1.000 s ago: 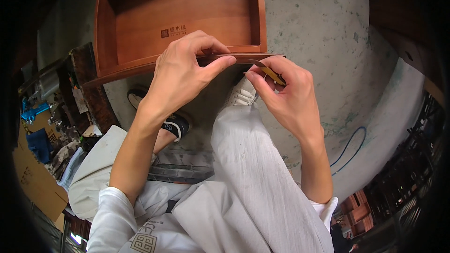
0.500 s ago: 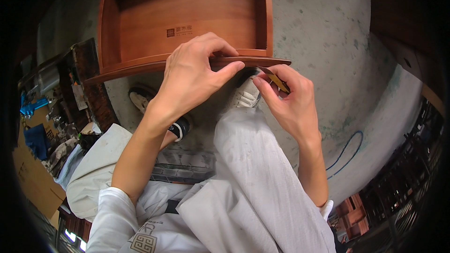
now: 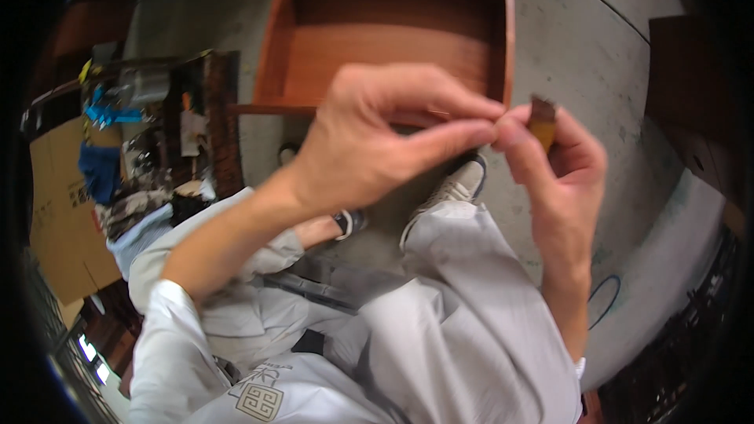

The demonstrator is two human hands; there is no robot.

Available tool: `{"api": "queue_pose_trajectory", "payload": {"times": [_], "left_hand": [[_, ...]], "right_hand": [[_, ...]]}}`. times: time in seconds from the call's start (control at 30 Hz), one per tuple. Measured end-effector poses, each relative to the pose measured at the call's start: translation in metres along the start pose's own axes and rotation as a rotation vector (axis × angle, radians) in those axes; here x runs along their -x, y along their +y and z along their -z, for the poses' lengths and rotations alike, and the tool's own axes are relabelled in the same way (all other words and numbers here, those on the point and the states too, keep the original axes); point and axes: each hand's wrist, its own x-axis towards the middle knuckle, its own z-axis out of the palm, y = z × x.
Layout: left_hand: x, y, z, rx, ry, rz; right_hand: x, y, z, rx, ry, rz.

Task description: The person applies a liquid from a bottle onto the edges of a wooden drawer and a cabinet, using a cloth to wipe the surfaces. The person handles the drawer, a small piece of wood, and a bottle throughout the process in a furniture manufacturing environment.

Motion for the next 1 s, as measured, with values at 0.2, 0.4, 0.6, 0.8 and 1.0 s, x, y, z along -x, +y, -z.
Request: {"api": "queue_pose_trajectory", "payload": {"times": [0.2, 0.4, 0.6, 0.8, 1.0], "left_hand": [[0.009, 0.121, 0.073, -0.314, -0.066, -0.138], [0.104, 0.185, 0.133, -0.298, 0.083, 0.07], [0.183, 0.144, 0.155, 0.038, 0.255, 0.066], [0.215, 0.106, 0.19, 0.08, 0.356, 0.03], [0.225, 0.075, 0.222, 0.132, 0.411, 0.092]], "right_hand": [[-0.01, -0.105, -0.062, 0.081, -0.28, 0.133], [0.016, -0.154, -0.137, 0.203, -0.617, 0.031], [0.03, -0.139, -0.214, 0.446, -0.71, 0.165], [0.02, -0.105, -0.264, 0.54, -0.737, 0.142], [0.0, -0.068, -0.297, 0.601, -0.785, 0.113]]}}
